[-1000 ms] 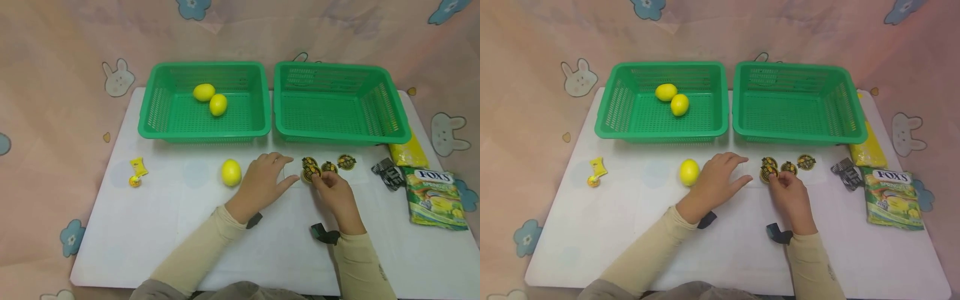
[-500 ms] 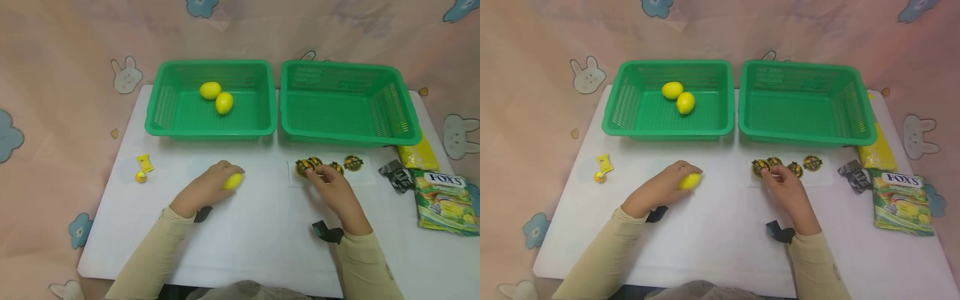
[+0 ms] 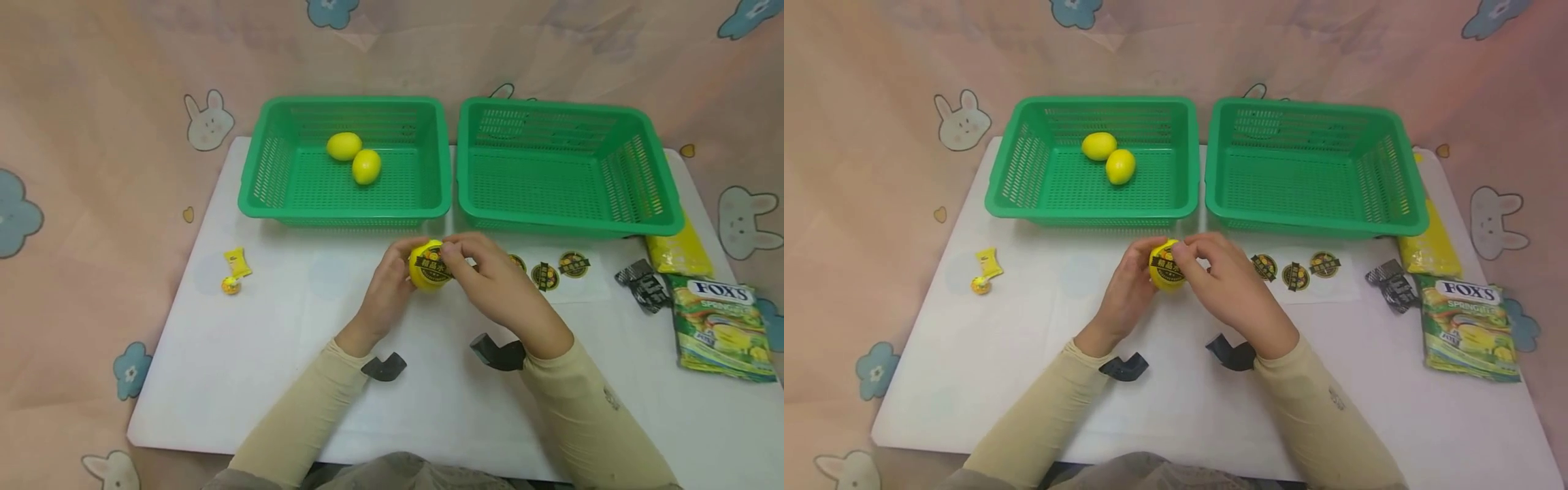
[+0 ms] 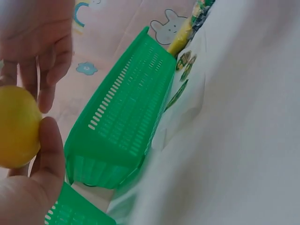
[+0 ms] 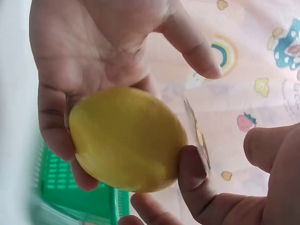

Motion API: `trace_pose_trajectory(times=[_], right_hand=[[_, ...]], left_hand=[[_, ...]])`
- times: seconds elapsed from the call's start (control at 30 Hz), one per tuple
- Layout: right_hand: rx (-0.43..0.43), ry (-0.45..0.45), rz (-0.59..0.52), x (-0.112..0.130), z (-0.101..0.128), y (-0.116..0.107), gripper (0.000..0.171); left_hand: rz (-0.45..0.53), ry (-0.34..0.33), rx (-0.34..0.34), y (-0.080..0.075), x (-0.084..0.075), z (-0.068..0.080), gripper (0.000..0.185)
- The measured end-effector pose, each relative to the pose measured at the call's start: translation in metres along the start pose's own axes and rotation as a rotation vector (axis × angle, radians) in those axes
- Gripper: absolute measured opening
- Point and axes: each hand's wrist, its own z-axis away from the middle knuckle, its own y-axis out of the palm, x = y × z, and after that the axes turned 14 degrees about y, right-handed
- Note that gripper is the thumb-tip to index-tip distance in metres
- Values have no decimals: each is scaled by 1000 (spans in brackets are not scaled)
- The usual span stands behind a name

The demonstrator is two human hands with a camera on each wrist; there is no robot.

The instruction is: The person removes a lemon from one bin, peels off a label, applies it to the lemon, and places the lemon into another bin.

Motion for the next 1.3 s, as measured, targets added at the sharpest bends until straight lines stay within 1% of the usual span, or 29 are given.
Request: trace_pose_trajectory(times=[0.07, 0.13, 0.27, 0.37, 0.47, 0.63, 0.73, 0.77, 0.83, 0.9, 0.97, 1.03, 1.07, 1.1, 1.17, 1.23, 1.27, 1.3], right_hand=[[-18, 2, 52, 2, -1, -1, 53], [-28, 0, 85, 3, -1, -1, 56], [-40, -1, 114, 4, -1, 1, 57], [-47, -3, 130, 5, -1, 2, 56], [-55, -12, 149, 6, -2, 2, 53], [-88, -47, 158, 6, -3, 4, 40], [-111, -27, 110, 4, -6, 5, 39], [-109, -8, 77, 3, -7, 6, 41], [-78, 29, -15, -1, -10, 7, 46], [-25, 59, -121, -5, -13, 7, 49], [31, 73, -208, -10, -15, 8, 50], [57, 84, -254, -12, -15, 7, 51], [42, 74, -267, -13, -14, 7, 51], [2, 53, -281, -14, -13, 7, 50], [-121, -34, -285, -15, -10, 8, 46], [-255, -170, -286, -15, -8, 11, 36], [-311, -249, -278, -15, -8, 13, 30], [-346, -319, -258, -14, -8, 16, 26]], left_hand=[[6, 1, -20, 2, 3, 0, 92], [1, 2, -41, 3, 3, -1, 81], [-4, 4, -84, 6, 3, -1, 57], [12, -2, -103, 7, 4, -1, 47], [24, -5, -114, 8, 7, -1, 40], [42, 8, -130, 8, 8, -1, 30], [100, 32, -135, 8, 5, -1, 28], [124, 40, -136, 8, 4, -1, 27], [183, 45, -139, 8, 0, -1, 25], [245, 22, -143, 9, -5, -1, 24], [292, -21, -149, 10, -9, 0, 24], [321, -69, -159, 11, -12, 1, 27], [329, -89, -168, 11, -13, 1, 29], [335, -104, -180, 11, -13, 2, 30], [333, -120, -211, 12, -13, 3, 30], [323, -127, -235, 12, -13, 4, 29], [317, -131, -246, 12, -13, 4, 31], [310, -136, -252, 12, -12, 4, 37]])
